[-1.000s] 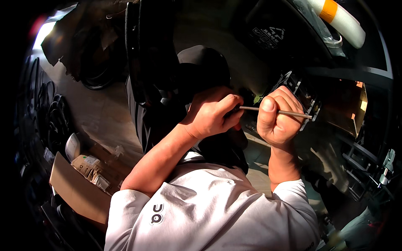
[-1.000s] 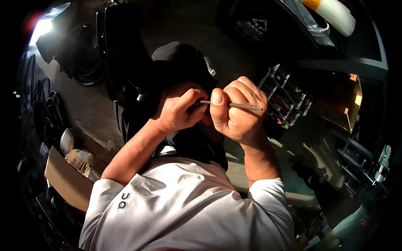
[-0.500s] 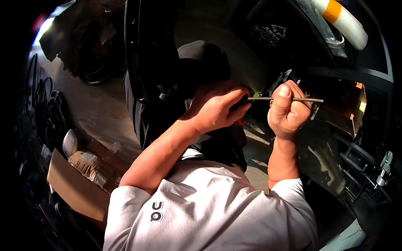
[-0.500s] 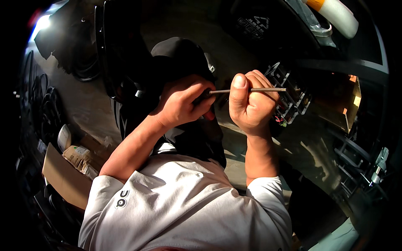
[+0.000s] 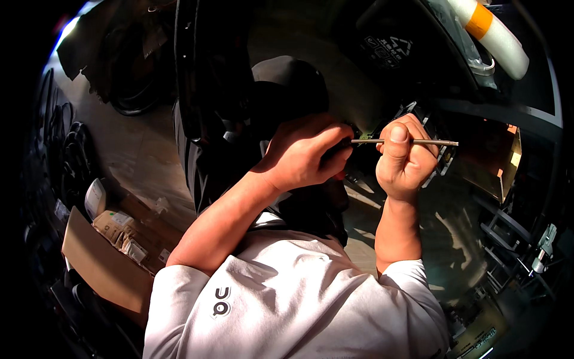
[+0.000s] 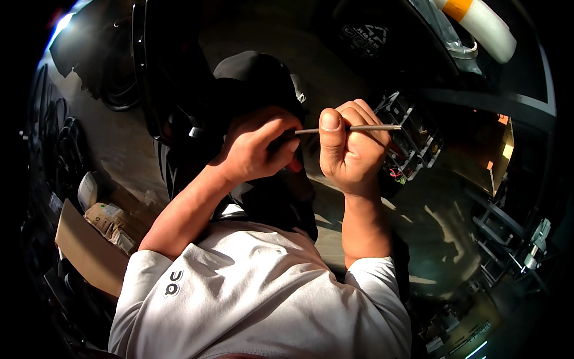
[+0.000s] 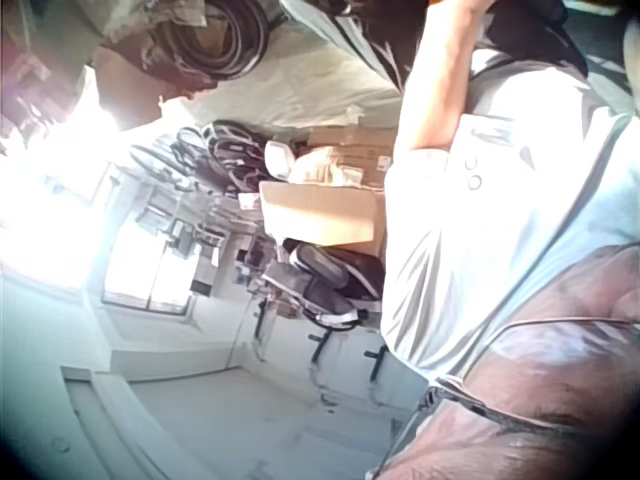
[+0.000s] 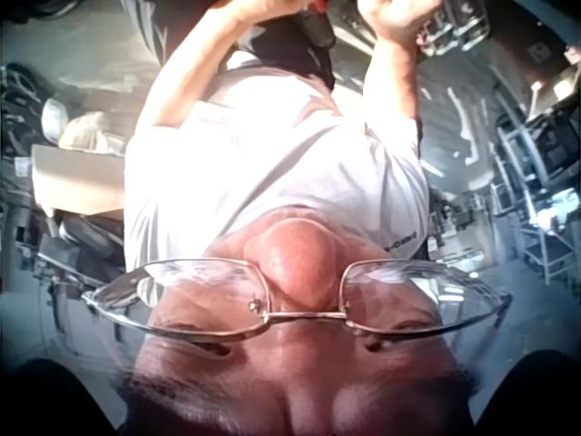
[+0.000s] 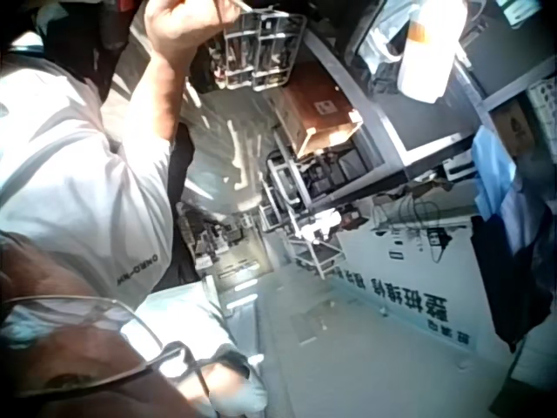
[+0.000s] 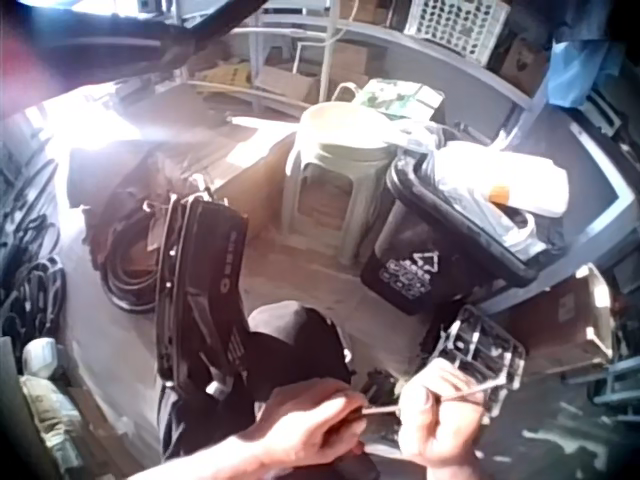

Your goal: The person disassembles a power tool housing using a drill and then handles internal components and wiring.

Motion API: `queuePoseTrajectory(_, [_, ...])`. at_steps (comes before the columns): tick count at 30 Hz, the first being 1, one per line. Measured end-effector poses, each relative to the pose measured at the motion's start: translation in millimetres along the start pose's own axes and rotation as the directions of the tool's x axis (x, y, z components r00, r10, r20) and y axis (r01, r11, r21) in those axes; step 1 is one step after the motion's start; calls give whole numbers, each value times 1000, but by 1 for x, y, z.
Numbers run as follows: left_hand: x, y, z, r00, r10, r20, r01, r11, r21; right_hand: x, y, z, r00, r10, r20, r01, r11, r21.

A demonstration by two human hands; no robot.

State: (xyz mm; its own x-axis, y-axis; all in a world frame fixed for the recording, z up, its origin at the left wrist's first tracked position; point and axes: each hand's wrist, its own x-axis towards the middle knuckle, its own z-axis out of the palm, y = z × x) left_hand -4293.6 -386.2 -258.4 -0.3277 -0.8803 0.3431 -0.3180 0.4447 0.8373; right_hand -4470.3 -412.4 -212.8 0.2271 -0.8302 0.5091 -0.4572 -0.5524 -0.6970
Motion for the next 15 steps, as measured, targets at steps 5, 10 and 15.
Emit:
queuePoseTrajectory(5, [1,-3,8,996,3,-89,-1,1000,12,-1,7,-10,993,-45,112,36,996,78])
queuePoseTrajectory(10, [3,-3,9,997,-6,-82,8,1000,25,-4,0,0,979,183,-87,-161,963,215])
queuePoseTrajectory(15, [1,-2,9,998,-37,-57,38,999,21,-14,6,16,978,173,-119,-145,967,210])
